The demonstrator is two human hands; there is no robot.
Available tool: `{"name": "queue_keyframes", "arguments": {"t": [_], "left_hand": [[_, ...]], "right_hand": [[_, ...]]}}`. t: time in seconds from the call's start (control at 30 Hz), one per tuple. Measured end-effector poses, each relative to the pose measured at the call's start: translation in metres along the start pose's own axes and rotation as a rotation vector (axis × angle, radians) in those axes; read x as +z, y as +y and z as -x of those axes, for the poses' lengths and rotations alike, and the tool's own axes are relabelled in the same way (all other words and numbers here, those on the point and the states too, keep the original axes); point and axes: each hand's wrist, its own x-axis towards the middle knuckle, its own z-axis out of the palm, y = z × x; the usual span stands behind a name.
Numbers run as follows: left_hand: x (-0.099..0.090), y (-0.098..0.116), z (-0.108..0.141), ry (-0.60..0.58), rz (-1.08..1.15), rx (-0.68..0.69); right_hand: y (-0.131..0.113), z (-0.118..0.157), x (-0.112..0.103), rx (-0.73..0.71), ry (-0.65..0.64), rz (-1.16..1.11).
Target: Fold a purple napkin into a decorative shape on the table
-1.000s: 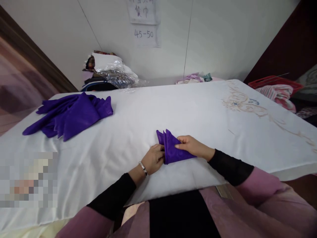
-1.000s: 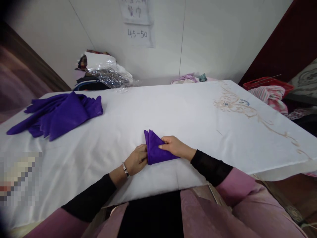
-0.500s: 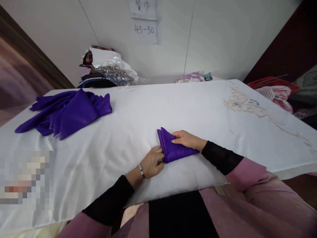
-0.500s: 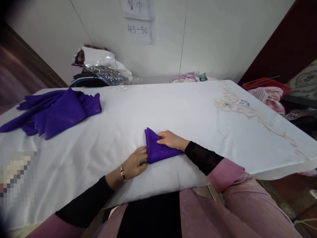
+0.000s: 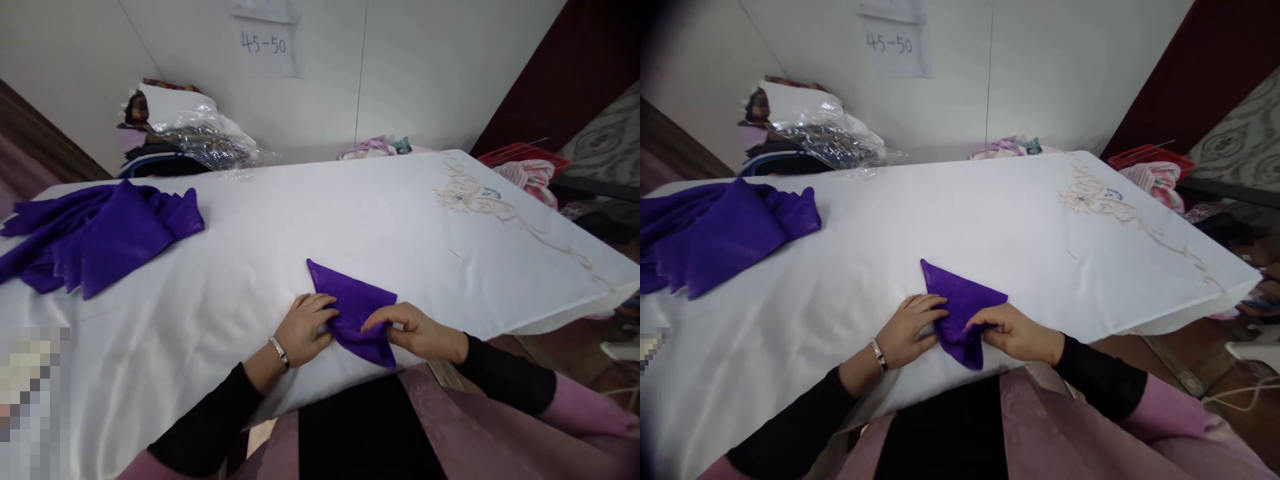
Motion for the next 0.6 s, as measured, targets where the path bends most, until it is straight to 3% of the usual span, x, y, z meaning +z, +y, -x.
{"name": "queue_keyframes", "arguments": {"t": [0.13, 0.3, 0.6], "left_hand": [[0.005, -0.001, -0.001, 0.044, -0.144, 0.048], [0.010, 0.005, -0.004, 0.099, -0.264, 0.124], [0.018, 0.022, -0.002, 0.121, -0.160, 0.090]], "right_hand": [[0.006, 0.023, 0.009, -0.106, 0.019, 0.073], [0.009, 0.032, 0.000, -0.043, 0.064, 0.048], [0.000, 0.024, -0.005, 0.031, 0.025, 0.033]]}}
